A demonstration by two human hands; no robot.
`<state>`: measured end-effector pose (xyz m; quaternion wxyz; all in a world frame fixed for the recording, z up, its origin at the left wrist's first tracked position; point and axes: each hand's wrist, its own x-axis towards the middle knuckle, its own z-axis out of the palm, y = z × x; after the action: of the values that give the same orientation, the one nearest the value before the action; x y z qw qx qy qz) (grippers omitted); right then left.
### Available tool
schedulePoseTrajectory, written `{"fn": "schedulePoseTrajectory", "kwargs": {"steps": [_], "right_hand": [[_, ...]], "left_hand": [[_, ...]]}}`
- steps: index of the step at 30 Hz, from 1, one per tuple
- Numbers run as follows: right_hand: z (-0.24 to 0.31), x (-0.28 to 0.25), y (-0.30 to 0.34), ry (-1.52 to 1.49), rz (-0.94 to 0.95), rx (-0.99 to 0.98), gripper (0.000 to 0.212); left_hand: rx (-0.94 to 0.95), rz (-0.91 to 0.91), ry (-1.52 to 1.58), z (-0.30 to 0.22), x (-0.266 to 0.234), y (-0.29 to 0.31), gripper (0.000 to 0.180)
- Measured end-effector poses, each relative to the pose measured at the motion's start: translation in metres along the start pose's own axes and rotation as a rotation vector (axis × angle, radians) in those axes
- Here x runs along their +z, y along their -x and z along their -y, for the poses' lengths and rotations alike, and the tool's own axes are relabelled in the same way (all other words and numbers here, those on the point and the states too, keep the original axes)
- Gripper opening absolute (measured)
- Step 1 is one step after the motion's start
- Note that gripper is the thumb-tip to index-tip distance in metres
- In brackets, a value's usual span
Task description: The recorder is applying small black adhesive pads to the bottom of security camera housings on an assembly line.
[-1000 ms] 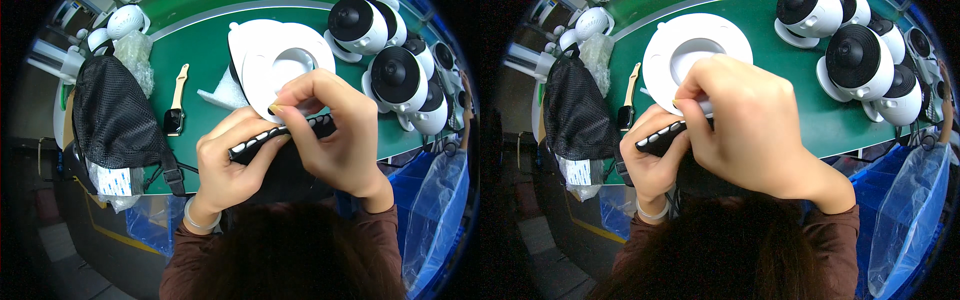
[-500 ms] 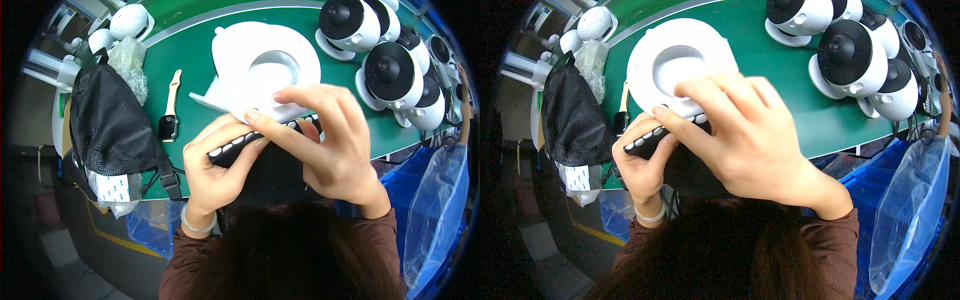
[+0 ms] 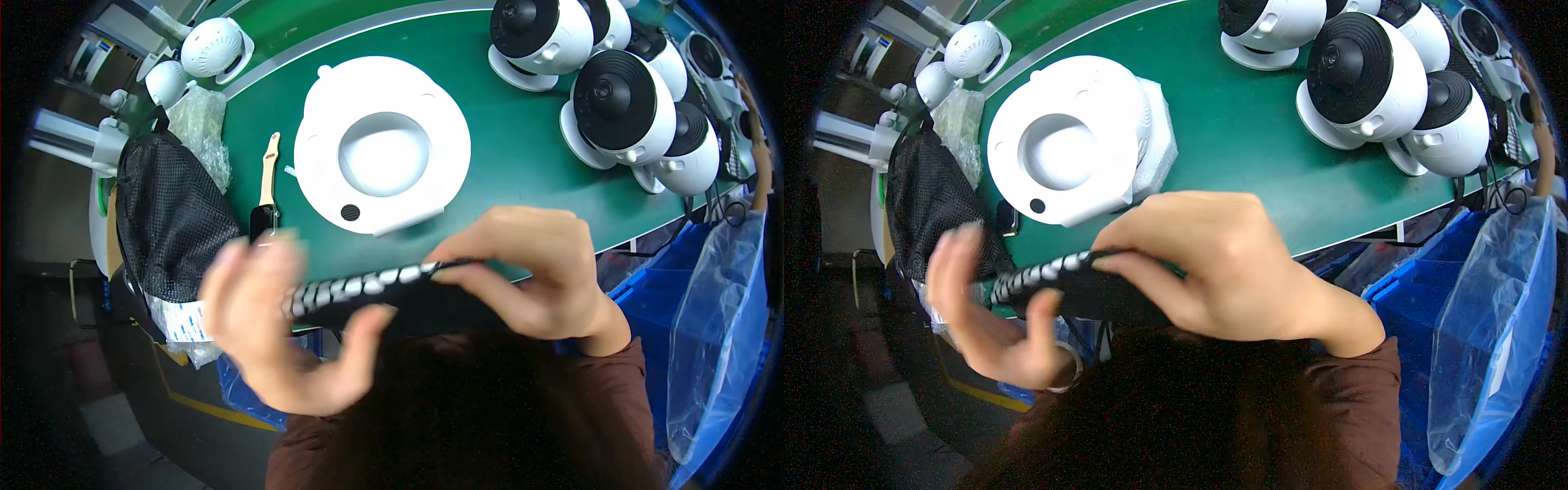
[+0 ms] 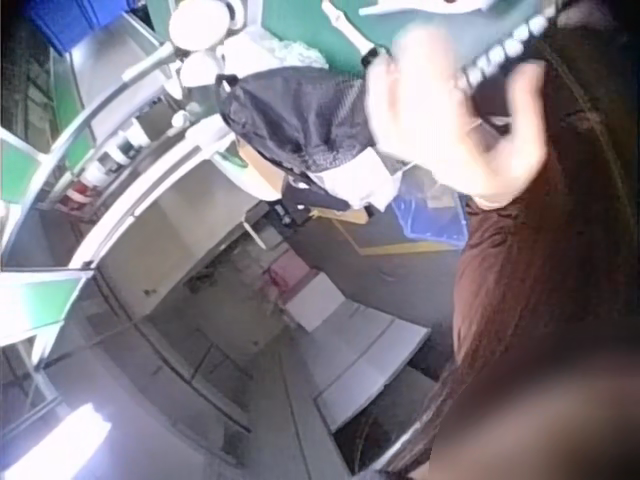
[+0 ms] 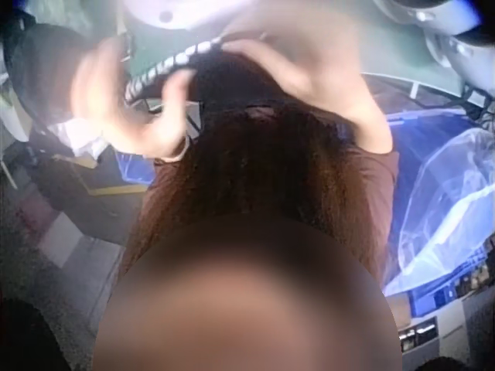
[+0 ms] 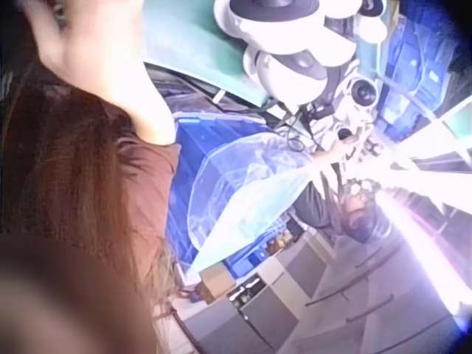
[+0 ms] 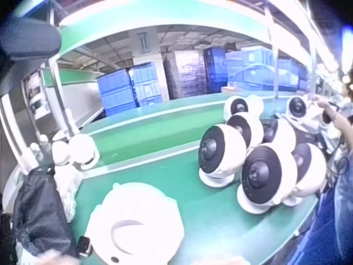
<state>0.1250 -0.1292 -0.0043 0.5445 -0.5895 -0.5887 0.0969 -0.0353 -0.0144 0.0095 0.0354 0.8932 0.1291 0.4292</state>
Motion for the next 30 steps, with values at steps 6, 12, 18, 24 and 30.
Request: {"fn": "schedulePoseTrajectory", "kwargs": {"steps": [6,12,18,24,30], "right_hand": [[0.011,0.001,0.001,-0.052,-0.028,0.083,0.014],[0.016,-0.011,-0.002,0.229,0.087,-0.064,0.018],[0.022,-0.010,0.006,0.340,-0.122,-0.260,0.014],[-0.008,-0.010,-0.012,-0.120,-0.261,0.270,0.008],[-0.004,-0.006,-0.017,0.017,-0.260,0.265,0.009]], "left_hand": [[-0.025,0.251,0.292,-0.011,0.009,-0.007,0.018],[-0.034,0.319,0.325,-0.008,0.014,-0.011,0.014],[-0.263,0.186,0.330,-0.002,0.018,-0.006,0.008],[-0.311,0.193,0.397,0.004,0.026,0.004,0.012],[-0.359,0.182,0.616,0.004,0.031,-0.003,0.014]]}}
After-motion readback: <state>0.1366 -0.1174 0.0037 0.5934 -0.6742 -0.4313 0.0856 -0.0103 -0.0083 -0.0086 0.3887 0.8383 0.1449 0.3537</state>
